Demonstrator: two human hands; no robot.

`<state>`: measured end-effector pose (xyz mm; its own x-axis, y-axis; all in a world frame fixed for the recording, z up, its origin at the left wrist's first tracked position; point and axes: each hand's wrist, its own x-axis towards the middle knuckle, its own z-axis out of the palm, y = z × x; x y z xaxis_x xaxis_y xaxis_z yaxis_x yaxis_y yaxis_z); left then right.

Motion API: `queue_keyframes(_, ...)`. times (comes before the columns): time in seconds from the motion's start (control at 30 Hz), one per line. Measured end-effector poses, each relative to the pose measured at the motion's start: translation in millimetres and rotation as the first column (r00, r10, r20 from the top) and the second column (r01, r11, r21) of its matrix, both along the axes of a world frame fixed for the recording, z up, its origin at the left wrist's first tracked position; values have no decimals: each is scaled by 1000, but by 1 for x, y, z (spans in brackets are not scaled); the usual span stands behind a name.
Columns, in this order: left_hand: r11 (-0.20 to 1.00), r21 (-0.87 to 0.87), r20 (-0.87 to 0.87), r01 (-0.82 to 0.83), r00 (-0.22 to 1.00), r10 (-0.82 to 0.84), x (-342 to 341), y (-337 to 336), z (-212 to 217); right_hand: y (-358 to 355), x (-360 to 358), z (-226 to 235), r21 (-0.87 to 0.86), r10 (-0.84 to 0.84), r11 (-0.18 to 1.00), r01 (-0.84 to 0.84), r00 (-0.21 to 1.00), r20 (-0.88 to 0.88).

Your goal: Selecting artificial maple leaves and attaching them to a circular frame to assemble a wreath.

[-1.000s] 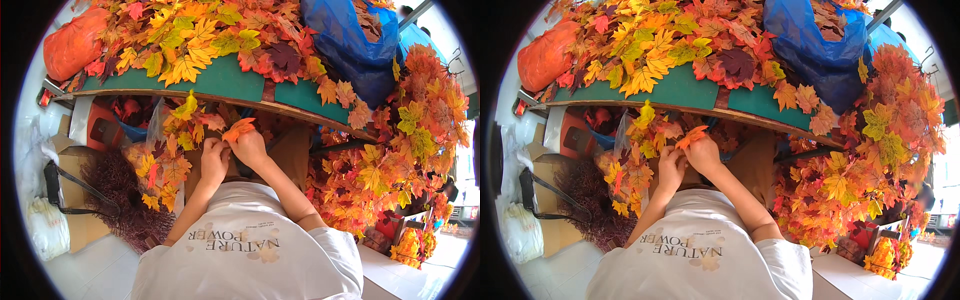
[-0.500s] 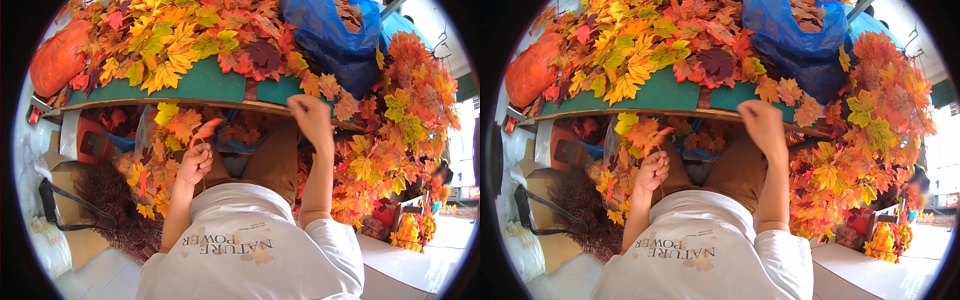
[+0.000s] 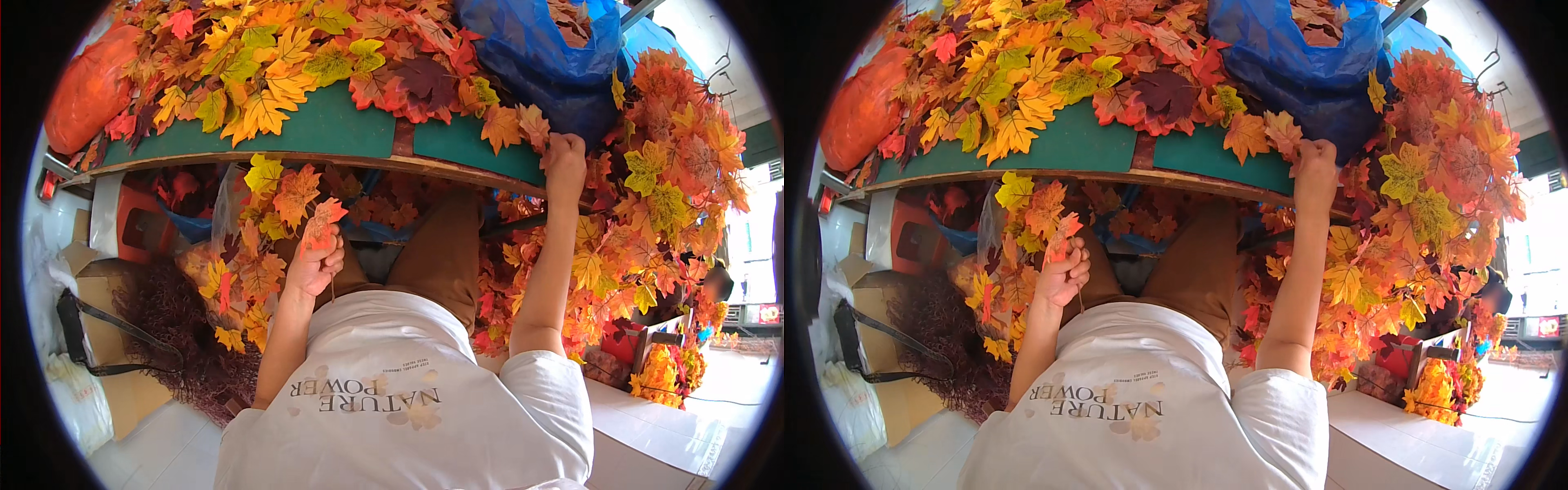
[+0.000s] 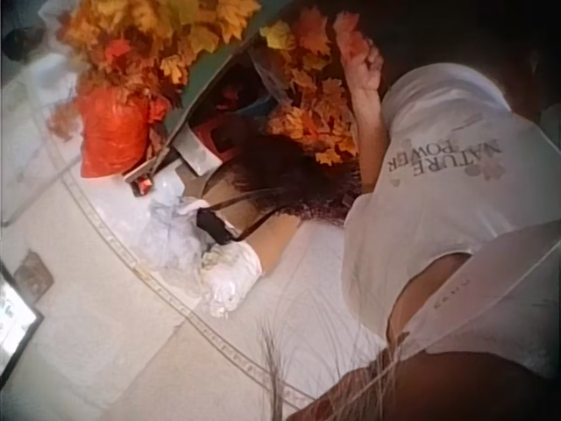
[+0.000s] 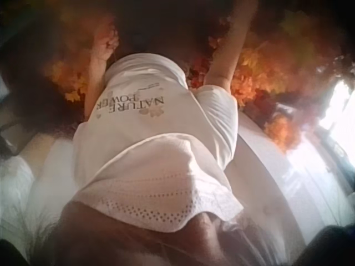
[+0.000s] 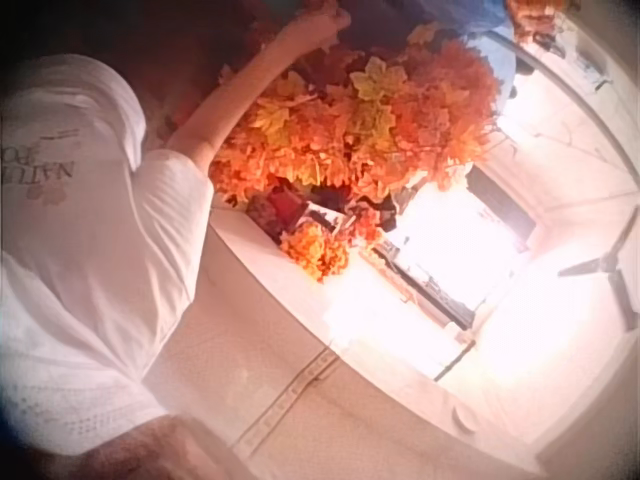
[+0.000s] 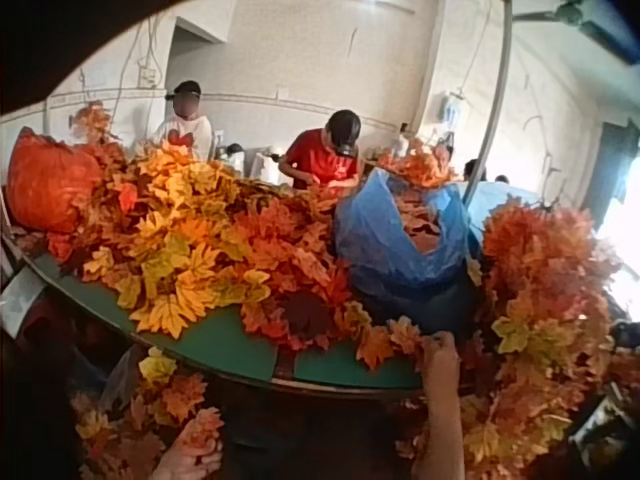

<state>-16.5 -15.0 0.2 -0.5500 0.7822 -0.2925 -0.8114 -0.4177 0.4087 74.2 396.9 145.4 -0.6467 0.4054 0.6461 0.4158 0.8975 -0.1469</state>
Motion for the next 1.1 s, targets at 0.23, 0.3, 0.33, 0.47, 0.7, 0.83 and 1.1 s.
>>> queue_keyframes(0.23,997,-62,-15,-50,999,49,9,3,15,28,-12,15,314,-147,934,172,984,-103)
queue_keyframes(0.3,980,-138,-82,-145,987,135,11,11,20,28,-8,25,100,-94,986,134,938,-333)
queue_keyframes(0.33,982,-96,-91,-162,984,154,11,14,21,10,-10,29,-388,-141,916,-107,818,-558)
queue_keyframes(0.47,973,-86,-135,-213,970,201,14,25,46,-56,-10,4,-521,-128,382,-763,514,-848)
queue_keyframes(0.7,952,-85,-260,-294,929,263,26,25,68,-220,-26,-78,-679,-38,-526,-511,812,-582)
queue_keyframes(0.83,941,-111,-274,-320,920,281,27,27,68,-253,-30,-91,-592,-50,-706,-389,861,-506)
queue_keyframes(1.1,936,-113,-289,-334,912,291,27,26,70,-264,-27,-91,-578,-42,-716,-392,851,-524)
